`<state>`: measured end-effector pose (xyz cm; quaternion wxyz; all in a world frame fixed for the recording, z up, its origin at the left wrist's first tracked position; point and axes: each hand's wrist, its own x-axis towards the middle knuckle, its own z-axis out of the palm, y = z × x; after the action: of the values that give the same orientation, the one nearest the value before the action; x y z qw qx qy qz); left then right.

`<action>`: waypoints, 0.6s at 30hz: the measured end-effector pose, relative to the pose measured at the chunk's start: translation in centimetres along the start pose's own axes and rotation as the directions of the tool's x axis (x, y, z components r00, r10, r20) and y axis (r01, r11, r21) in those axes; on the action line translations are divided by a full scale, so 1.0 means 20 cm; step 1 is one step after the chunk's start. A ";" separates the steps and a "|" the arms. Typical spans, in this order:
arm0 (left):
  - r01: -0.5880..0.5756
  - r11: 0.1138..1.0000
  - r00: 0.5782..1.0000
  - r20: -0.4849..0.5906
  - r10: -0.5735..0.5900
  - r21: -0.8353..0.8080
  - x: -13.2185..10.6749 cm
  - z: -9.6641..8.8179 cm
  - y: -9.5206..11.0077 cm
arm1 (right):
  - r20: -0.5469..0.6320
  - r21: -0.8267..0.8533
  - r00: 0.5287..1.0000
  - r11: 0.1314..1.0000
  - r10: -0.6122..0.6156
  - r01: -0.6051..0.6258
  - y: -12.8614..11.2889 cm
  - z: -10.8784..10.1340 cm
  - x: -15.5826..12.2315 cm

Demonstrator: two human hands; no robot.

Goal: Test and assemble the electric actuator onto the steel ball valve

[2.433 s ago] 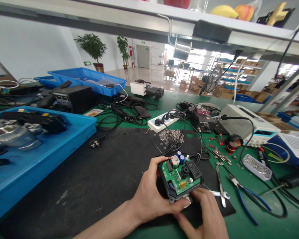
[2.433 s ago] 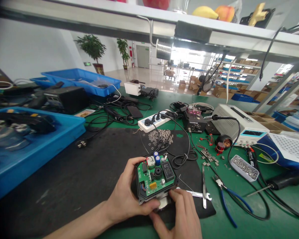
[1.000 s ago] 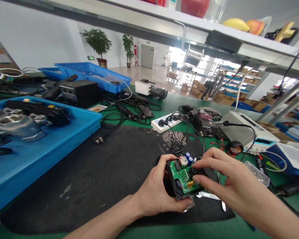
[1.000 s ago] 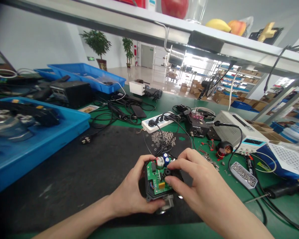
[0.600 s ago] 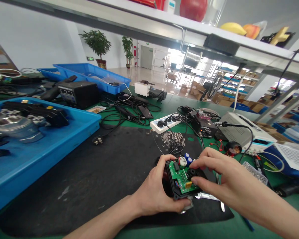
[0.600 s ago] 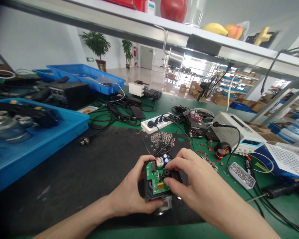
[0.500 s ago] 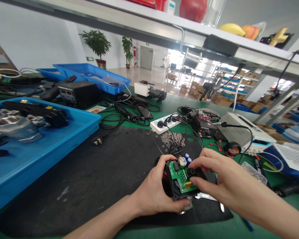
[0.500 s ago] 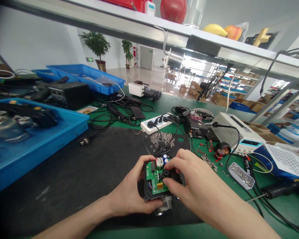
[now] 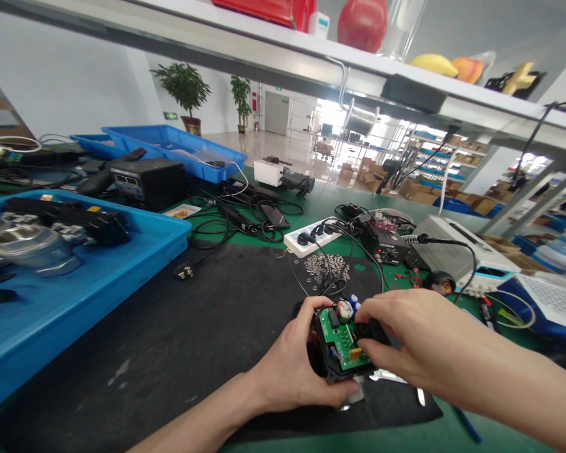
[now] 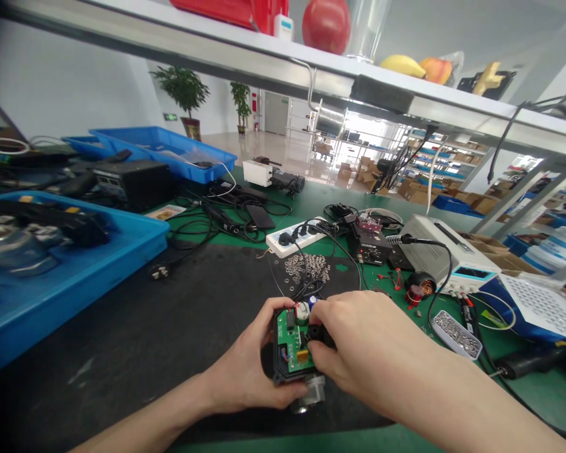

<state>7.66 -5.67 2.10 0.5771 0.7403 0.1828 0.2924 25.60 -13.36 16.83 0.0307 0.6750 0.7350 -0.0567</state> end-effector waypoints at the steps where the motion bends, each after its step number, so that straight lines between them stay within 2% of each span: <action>1: 0.003 1.000 1.000 0.003 -0.003 0.004 0.00 0.00 0.00 | -0.002 -0.015 1.000 1.000 -0.014 0.014 0.00 0.00 0.00; 5: 0.007 1.000 1.000 0.003 -0.007 0.012 0.00 0.00 0.00 | -0.005 -0.032 0.999 0.999 -0.042 0.042 0.01 -0.01 0.01; 11: 0.017 1.000 1.000 0.014 -0.017 0.010 0.00 -0.01 0.02 | -0.001 0.033 1.000 0.999 -0.005 0.005 0.00 0.00 0.02; 18: 0.022 1.000 1.000 0.022 -0.021 -0.021 0.00 -0.01 0.02 | 0.010 0.034 0.999 0.999 0.034 -0.034 -0.03 -0.01 0.02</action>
<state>7.51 -5.59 2.63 0.5901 0.7351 0.1813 0.2803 25.06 -13.00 16.93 0.0236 0.6876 0.7222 -0.0716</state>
